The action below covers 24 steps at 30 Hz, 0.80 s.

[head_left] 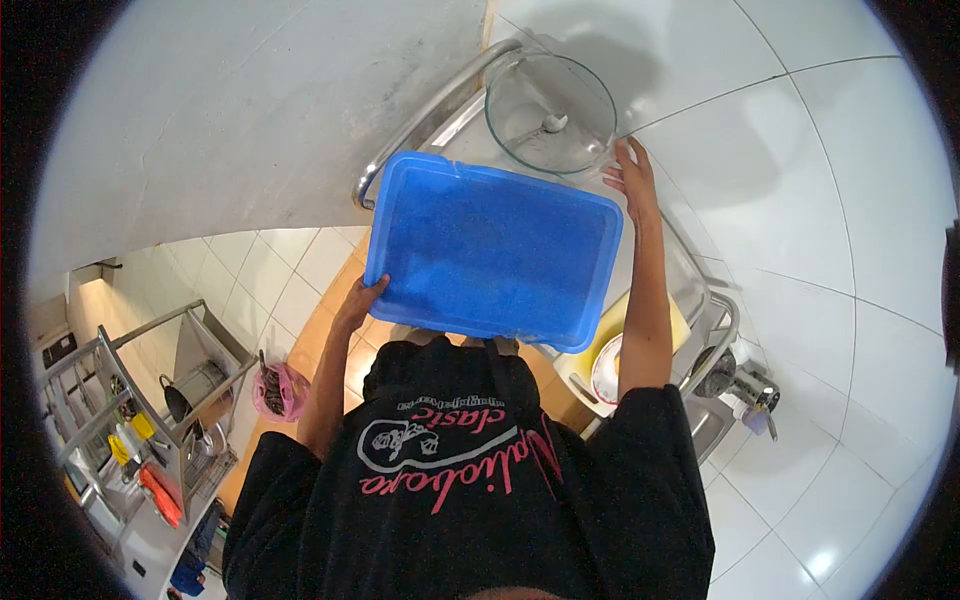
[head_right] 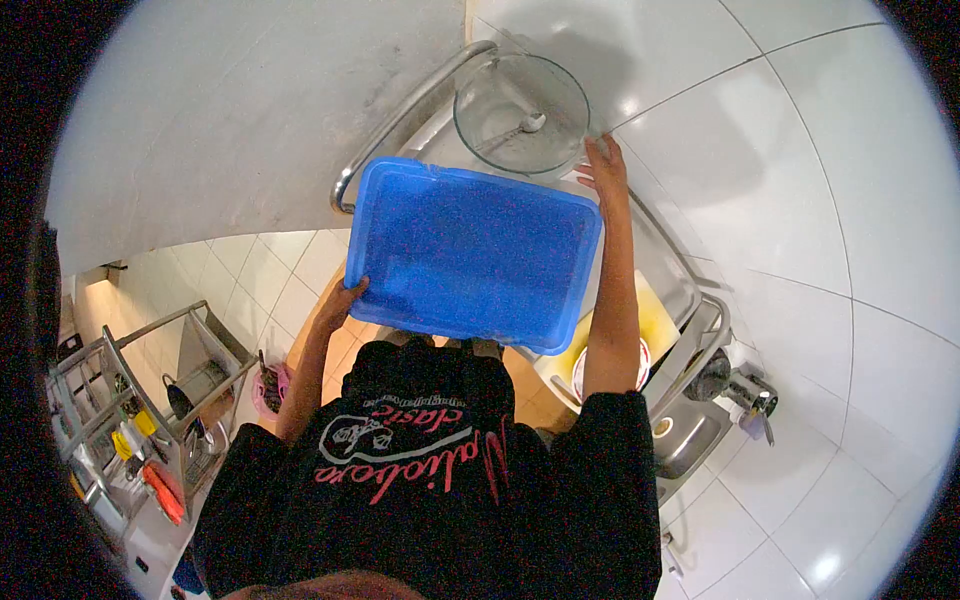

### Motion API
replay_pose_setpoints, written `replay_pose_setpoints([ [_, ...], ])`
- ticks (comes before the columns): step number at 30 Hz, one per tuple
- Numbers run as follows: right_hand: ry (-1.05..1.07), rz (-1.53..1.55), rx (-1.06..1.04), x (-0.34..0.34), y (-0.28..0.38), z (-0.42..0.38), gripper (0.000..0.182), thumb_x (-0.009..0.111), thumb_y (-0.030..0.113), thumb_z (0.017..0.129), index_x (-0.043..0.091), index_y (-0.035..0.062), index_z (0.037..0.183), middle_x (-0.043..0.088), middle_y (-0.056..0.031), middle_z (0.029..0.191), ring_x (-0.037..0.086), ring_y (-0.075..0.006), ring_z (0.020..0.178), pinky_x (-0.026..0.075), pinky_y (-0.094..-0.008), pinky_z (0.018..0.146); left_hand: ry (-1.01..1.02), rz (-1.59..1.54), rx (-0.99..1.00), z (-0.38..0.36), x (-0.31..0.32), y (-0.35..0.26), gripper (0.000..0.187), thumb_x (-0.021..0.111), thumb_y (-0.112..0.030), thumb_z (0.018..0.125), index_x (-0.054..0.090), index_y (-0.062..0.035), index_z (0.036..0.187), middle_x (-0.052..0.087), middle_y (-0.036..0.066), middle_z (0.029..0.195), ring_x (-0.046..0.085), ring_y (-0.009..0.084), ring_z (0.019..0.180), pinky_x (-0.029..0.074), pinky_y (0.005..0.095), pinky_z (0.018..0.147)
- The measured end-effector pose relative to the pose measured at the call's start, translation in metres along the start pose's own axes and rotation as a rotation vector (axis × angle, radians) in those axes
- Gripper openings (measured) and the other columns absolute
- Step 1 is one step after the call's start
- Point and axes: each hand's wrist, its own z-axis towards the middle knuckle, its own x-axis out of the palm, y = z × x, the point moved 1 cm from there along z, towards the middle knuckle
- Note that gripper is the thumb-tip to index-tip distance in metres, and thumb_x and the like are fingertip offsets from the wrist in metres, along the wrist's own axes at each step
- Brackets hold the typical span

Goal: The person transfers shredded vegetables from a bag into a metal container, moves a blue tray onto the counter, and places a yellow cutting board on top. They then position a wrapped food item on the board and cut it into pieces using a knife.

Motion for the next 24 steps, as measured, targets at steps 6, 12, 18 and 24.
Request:
replay_pose_setpoints([
  [6, -0.373, -0.672, -0.19, -0.051, -0.131, -0.049, 0.059, 0.058, 0.044, 0.09, 0.051, -0.0024, 0.125, 0.066, -0.0141, 0.093, 0.062, -0.0227, 0.087, 0.049, -0.0329, 0.079, 0.052, 0.02, -0.062, 0.001, 0.0, -0.013, 0.075, 0.064, -0.048, 0.084, 0.046, 0.0109, 0.127, 0.059, 0.019, 0.117, 0.057, 0.0261, 0.105, 0.043, 0.036, 0.093],
  [12, -0.196, -0.415, 0.223, -0.036, -0.194, -0.106, 0.061, 0.065, 0.048, 0.084, 0.056, -0.0052, 0.113, 0.065, -0.0147, 0.09, 0.063, -0.0226, 0.083, 0.051, -0.0355, 0.072, 0.086, 0.017, -0.067, 0.003, -0.001, -0.021, 0.079, 0.066, -0.048, 0.083, 0.042, 0.0119, 0.13, 0.055, 0.022, 0.122, 0.055, 0.028, 0.111, 0.041, 0.0374, 0.098],
  [18, -0.205, -0.365, 0.248, -0.04, -0.239, -0.108, 0.058, 0.067, 0.048, 0.082, 0.057, -0.0053, 0.104, 0.064, -0.0132, 0.085, 0.062, -0.0203, 0.074, 0.051, -0.0328, 0.064, 0.168, -0.002, -0.095, 0.002, -0.004, -0.031, 0.084, 0.065, -0.049, 0.083, 0.038, 0.0117, 0.133, 0.053, 0.022, 0.126, 0.055, 0.0285, 0.112, 0.043, 0.0386, 0.098],
  [24, -0.202, -0.17, 0.308, -0.038, -0.229, -0.12, 0.056, 0.071, 0.038, 0.079, 0.056, -0.0092, 0.105, 0.065, -0.0153, 0.087, 0.064, -0.0225, 0.075, 0.054, -0.0345, 0.065, 0.253, -0.08, -0.154, 0.02, -0.007, -0.047, 0.09, 0.065, -0.052, 0.081, 0.032, 0.0102, 0.137, 0.049, 0.022, 0.131, 0.053, 0.0287, 0.116, 0.042, 0.0391, 0.1],
])
